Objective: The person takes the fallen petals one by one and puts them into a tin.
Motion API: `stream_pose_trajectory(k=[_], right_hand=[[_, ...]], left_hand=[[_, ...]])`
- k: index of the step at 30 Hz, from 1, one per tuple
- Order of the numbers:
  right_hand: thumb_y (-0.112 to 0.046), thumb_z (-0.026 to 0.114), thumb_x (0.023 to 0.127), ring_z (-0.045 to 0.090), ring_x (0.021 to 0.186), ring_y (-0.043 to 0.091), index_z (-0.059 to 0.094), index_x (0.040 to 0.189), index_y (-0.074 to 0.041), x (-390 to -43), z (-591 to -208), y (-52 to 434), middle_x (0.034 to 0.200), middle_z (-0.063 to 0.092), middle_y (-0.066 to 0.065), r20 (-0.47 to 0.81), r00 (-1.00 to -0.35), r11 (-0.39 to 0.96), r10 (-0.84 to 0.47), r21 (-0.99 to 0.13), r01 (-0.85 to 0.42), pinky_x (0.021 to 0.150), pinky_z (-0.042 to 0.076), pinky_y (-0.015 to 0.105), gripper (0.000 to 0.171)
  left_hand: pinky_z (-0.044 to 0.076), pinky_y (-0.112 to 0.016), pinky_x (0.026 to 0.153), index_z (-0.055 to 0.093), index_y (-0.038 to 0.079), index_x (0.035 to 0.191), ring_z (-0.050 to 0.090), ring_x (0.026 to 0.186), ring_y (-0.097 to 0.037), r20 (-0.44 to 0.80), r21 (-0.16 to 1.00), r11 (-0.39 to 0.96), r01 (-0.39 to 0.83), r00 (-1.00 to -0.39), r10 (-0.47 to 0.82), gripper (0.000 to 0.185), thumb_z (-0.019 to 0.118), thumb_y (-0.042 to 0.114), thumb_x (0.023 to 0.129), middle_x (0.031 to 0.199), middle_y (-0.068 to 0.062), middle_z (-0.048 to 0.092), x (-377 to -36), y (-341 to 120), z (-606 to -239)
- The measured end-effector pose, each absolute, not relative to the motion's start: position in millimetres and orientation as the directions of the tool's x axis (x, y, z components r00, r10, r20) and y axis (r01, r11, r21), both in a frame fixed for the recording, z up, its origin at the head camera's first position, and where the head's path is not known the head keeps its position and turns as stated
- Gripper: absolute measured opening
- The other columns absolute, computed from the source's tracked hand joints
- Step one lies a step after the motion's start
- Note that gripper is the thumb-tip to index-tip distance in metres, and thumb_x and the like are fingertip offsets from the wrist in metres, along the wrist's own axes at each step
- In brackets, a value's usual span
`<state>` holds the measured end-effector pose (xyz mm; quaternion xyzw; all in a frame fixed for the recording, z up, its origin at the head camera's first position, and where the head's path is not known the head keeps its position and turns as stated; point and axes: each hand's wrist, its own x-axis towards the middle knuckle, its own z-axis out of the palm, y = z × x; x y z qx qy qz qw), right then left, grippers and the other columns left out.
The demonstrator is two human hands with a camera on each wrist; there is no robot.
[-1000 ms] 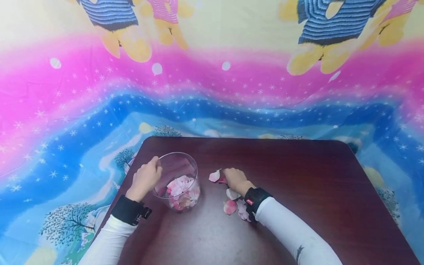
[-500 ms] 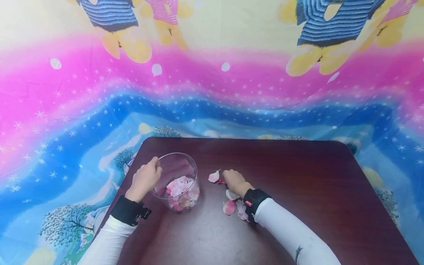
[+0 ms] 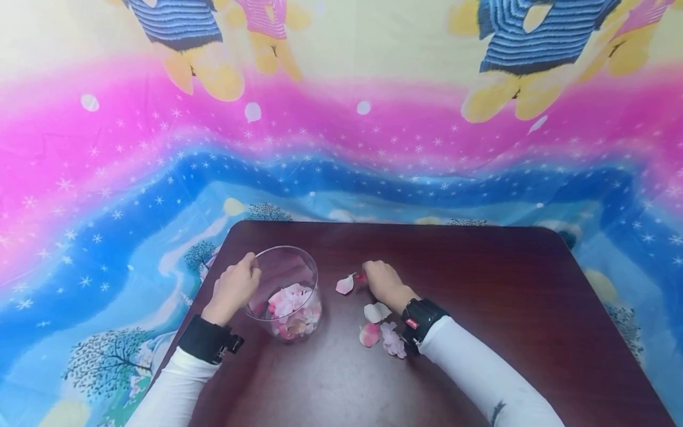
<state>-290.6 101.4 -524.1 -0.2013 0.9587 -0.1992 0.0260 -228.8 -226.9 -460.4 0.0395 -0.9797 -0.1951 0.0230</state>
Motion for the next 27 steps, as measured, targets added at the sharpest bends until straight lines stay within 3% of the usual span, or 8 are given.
stream_pose_trajectory(k=[5, 13, 27], right_hand=[[-0.005, 0.07, 0.09, 0.068, 0.073, 0.024, 0.068, 0.082, -0.008, -290.6, -501.2, 101.2, 0.078, 0.07, 0.006, 0.098, -0.919, 0.835, -0.382, -0.391, -0.388, 0.063, 0.052, 0.041, 0.009], [-0.005, 0.071, 0.09, 0.056, 0.069, 0.016, 0.066, 0.084, -0.008, -285.0, -460.2, 94.1, 0.077, 0.065, 0.002, 0.189, -0.887, 0.778, -0.421, -0.427, -0.46, 0.065, 0.047, 0.035, 0.009], [-0.009, 0.07, 0.094, 0.055, 0.072, 0.014, 0.066, 0.089, -0.01, -253.0, -394.1, 63.2, 0.081, 0.066, 0.001, 0.356, -0.795, 0.692, -0.491, -0.394, -0.604, 0.068, 0.047, 0.034, 0.007]], left_hand=[[0.037, -0.036, 0.053, 0.052, 0.011, 0.102, 0.054, 0.058, -0.025, 0.029, 0.384, 0.921, -0.07, -0.996, -0.087, 0.011, 0.049, 0.022, 0.101, 0.065, -0.006, 0.048, -229.0, -227.0, -461.0], [0.037, -0.036, 0.053, 0.051, 0.012, 0.099, 0.055, 0.06, -0.025, 0.036, 0.376, 0.924, -0.069, -0.995, -0.089, 0.011, 0.049, 0.023, 0.1, 0.065, -0.007, 0.049, -229.6, -226.8, -460.9], [0.037, -0.035, 0.053, 0.052, 0.012, 0.102, 0.053, 0.058, -0.024, 0.02, 0.379, 0.922, -0.076, -0.996, -0.09, 0.012, 0.049, 0.023, 0.101, 0.066, -0.006, 0.048, -229.6, -226.6, -460.3]])
